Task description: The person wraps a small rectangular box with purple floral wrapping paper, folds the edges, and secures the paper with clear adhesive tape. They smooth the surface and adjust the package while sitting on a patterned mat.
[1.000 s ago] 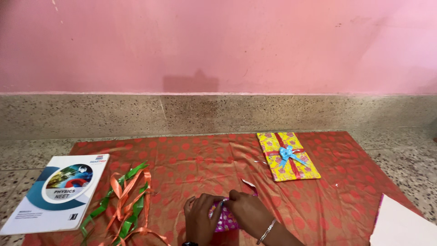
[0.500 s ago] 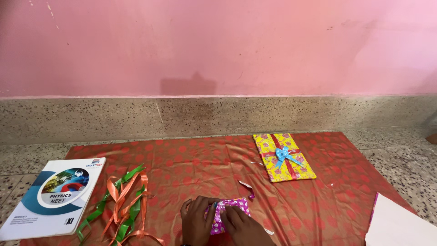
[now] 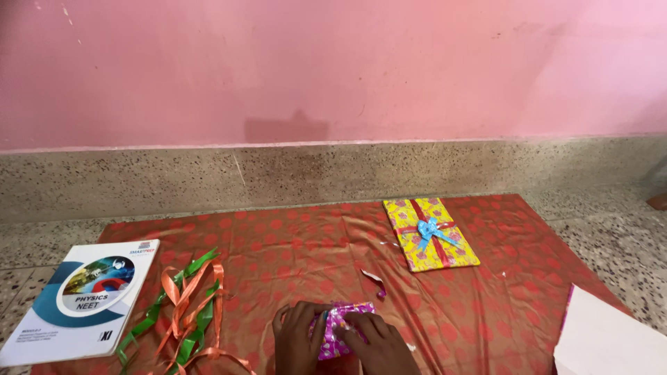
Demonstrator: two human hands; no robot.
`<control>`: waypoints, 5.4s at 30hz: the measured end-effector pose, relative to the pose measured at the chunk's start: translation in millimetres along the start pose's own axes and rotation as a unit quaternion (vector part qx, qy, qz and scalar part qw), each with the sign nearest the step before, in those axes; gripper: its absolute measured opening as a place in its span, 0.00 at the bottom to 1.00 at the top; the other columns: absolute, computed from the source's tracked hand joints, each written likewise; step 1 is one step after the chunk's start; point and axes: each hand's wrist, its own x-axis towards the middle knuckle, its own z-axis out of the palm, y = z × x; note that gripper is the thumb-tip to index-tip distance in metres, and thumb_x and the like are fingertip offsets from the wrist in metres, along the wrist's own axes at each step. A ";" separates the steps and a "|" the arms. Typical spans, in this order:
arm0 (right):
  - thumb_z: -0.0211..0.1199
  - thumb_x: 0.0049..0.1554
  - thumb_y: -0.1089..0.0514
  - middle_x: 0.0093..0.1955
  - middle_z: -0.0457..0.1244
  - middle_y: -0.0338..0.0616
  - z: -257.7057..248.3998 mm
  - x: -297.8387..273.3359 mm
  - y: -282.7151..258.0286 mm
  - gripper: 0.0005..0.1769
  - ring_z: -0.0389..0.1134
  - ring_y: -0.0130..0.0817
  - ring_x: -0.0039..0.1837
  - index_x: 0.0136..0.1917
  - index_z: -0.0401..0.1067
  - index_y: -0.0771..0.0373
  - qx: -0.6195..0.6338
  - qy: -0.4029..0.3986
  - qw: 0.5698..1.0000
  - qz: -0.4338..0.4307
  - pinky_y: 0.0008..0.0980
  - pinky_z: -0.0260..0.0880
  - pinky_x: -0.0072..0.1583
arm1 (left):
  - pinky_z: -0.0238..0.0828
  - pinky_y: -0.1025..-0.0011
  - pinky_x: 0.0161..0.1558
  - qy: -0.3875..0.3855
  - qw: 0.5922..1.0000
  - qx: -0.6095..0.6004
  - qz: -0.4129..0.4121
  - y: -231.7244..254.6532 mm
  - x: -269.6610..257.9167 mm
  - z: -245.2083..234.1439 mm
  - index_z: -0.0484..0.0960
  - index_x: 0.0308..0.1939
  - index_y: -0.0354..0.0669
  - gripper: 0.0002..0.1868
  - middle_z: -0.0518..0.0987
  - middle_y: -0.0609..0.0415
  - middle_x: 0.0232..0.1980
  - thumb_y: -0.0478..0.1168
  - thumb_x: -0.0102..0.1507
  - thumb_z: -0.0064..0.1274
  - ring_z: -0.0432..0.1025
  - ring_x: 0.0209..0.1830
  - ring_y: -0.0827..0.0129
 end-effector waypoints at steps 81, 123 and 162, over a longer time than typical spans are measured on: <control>0.67 0.59 0.58 0.75 0.60 0.51 -65.1 12.3 -17.4 0.25 0.57 0.49 0.78 0.69 0.70 0.61 0.294 0.109 0.947 0.075 0.44 0.58 0.73 | 0.60 0.62 0.71 -0.140 0.956 -0.233 -0.108 -20.3 -14.9 -54.7 0.80 0.58 0.41 0.21 0.80 0.49 0.64 0.34 0.60 0.60 0.64 0.76 0.61; 0.70 0.54 0.54 0.48 0.68 0.42 -57.0 65.0 -40.1 0.11 0.74 0.36 0.49 0.49 0.80 0.59 0.300 0.024 0.941 0.153 0.34 0.76 0.51 | 0.62 0.59 0.62 -0.094 0.992 -0.071 -0.035 -19.8 -2.5 -36.6 0.88 0.41 0.46 0.13 0.86 0.56 0.51 0.45 0.55 0.66 0.75 0.59 0.59; 0.71 0.51 0.55 0.41 0.72 0.41 -33.5 82.8 -33.1 0.10 0.74 0.28 0.40 0.44 0.82 0.64 0.314 0.004 0.901 0.299 0.30 0.73 0.45 | 0.60 0.61 0.61 -0.015 0.996 -0.087 -0.029 -19.6 -15.2 -25.8 0.85 0.43 0.49 0.14 0.86 0.61 0.50 0.43 0.55 0.66 0.75 0.57 0.63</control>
